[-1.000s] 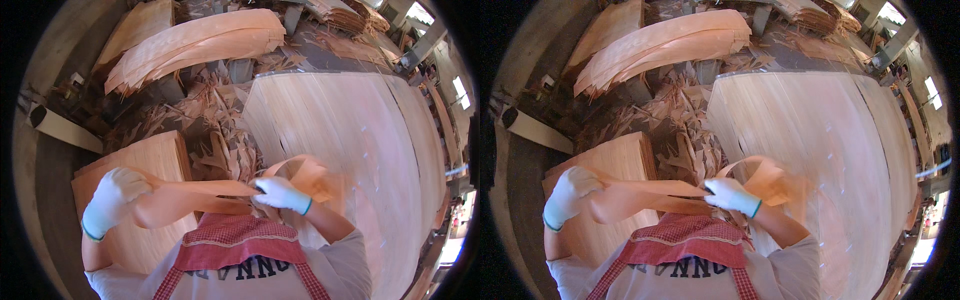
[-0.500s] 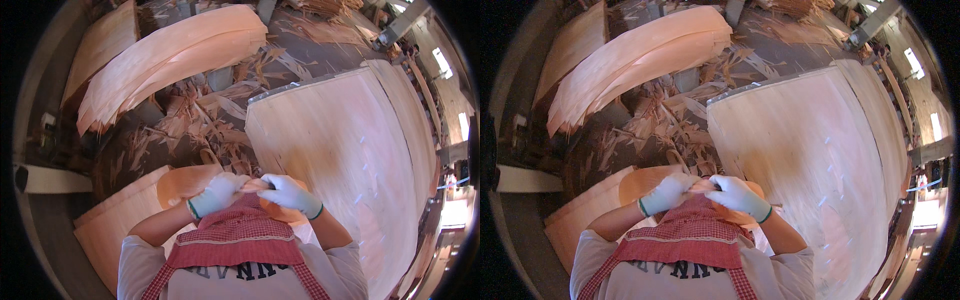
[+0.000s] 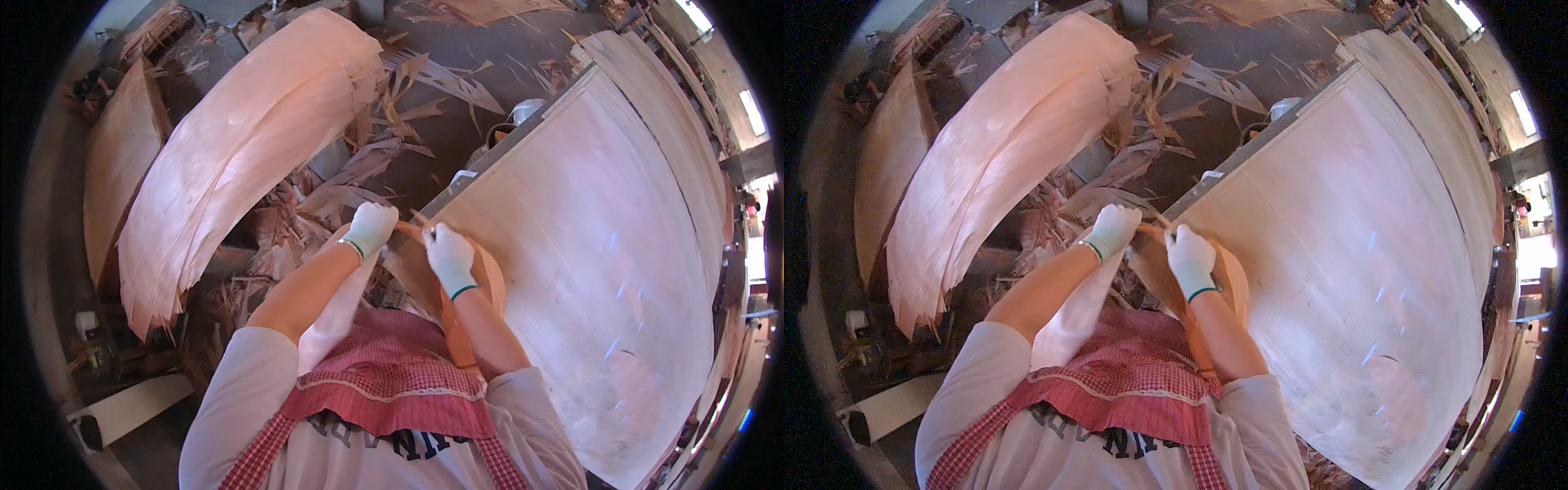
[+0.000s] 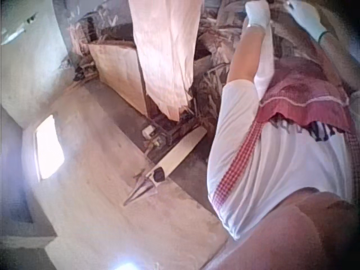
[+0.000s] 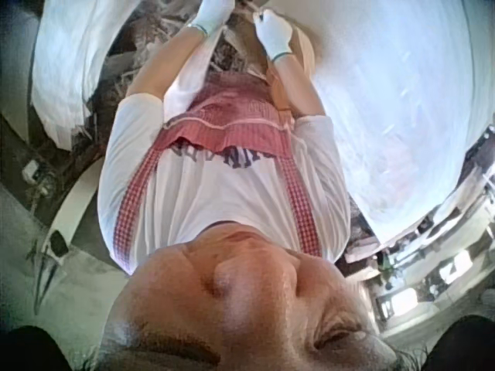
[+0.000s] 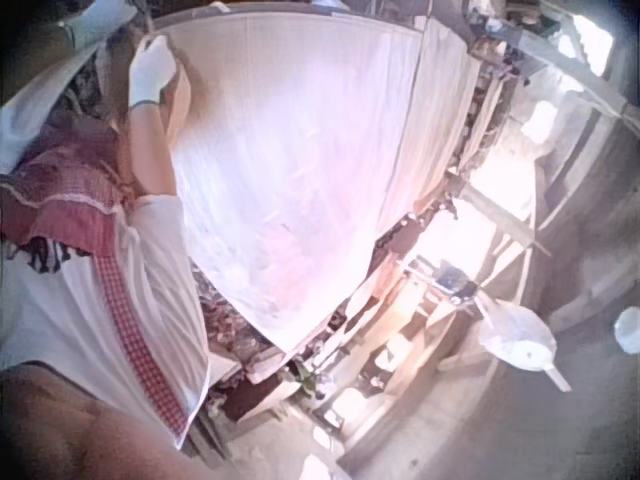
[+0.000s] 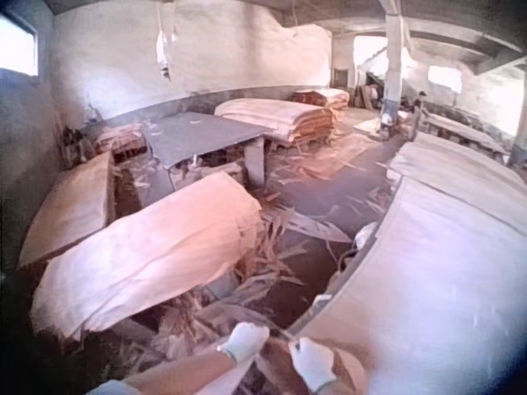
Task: The person prepares wood veneer sheets by cutting thin strips, applying adhesive tape, and stacking the sheets onto a larger wood surface.
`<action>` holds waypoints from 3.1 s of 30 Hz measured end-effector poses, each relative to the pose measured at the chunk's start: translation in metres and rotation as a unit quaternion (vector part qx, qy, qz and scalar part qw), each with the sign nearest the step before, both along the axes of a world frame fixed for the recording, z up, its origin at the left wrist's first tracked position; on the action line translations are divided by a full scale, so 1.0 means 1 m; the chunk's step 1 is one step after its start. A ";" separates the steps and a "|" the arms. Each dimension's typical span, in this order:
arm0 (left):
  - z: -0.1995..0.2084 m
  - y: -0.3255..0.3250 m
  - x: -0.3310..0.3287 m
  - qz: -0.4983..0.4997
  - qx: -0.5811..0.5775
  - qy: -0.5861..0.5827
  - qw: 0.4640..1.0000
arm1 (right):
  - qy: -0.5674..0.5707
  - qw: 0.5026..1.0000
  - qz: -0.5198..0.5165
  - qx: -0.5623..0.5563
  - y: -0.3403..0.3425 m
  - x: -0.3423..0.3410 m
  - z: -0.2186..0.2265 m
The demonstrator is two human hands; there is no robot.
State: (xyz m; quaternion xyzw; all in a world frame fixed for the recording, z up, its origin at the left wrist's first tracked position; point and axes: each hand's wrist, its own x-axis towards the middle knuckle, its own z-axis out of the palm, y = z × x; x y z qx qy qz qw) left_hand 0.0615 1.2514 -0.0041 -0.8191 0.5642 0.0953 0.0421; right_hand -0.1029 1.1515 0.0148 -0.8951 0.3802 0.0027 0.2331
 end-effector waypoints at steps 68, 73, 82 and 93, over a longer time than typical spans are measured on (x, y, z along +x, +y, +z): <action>0.104 0.615 0.749 0.656 -0.248 -0.214 0.680 | -0.115 0.987 -0.099 0.044 -0.099 0.394 0.172; 0.123 0.435 0.750 0.402 -0.370 -0.042 0.837 | -0.104 0.940 -0.184 0.268 -0.086 0.338 0.160; 0.200 -0.019 0.412 -0.118 -0.155 0.644 0.740 | -0.490 0.671 0.014 0.556 -0.023 0.324 0.258; 0.226 -0.240 0.258 -0.155 0.214 0.805 0.531 | -0.511 0.686 0.064 0.514 -0.140 0.250 0.224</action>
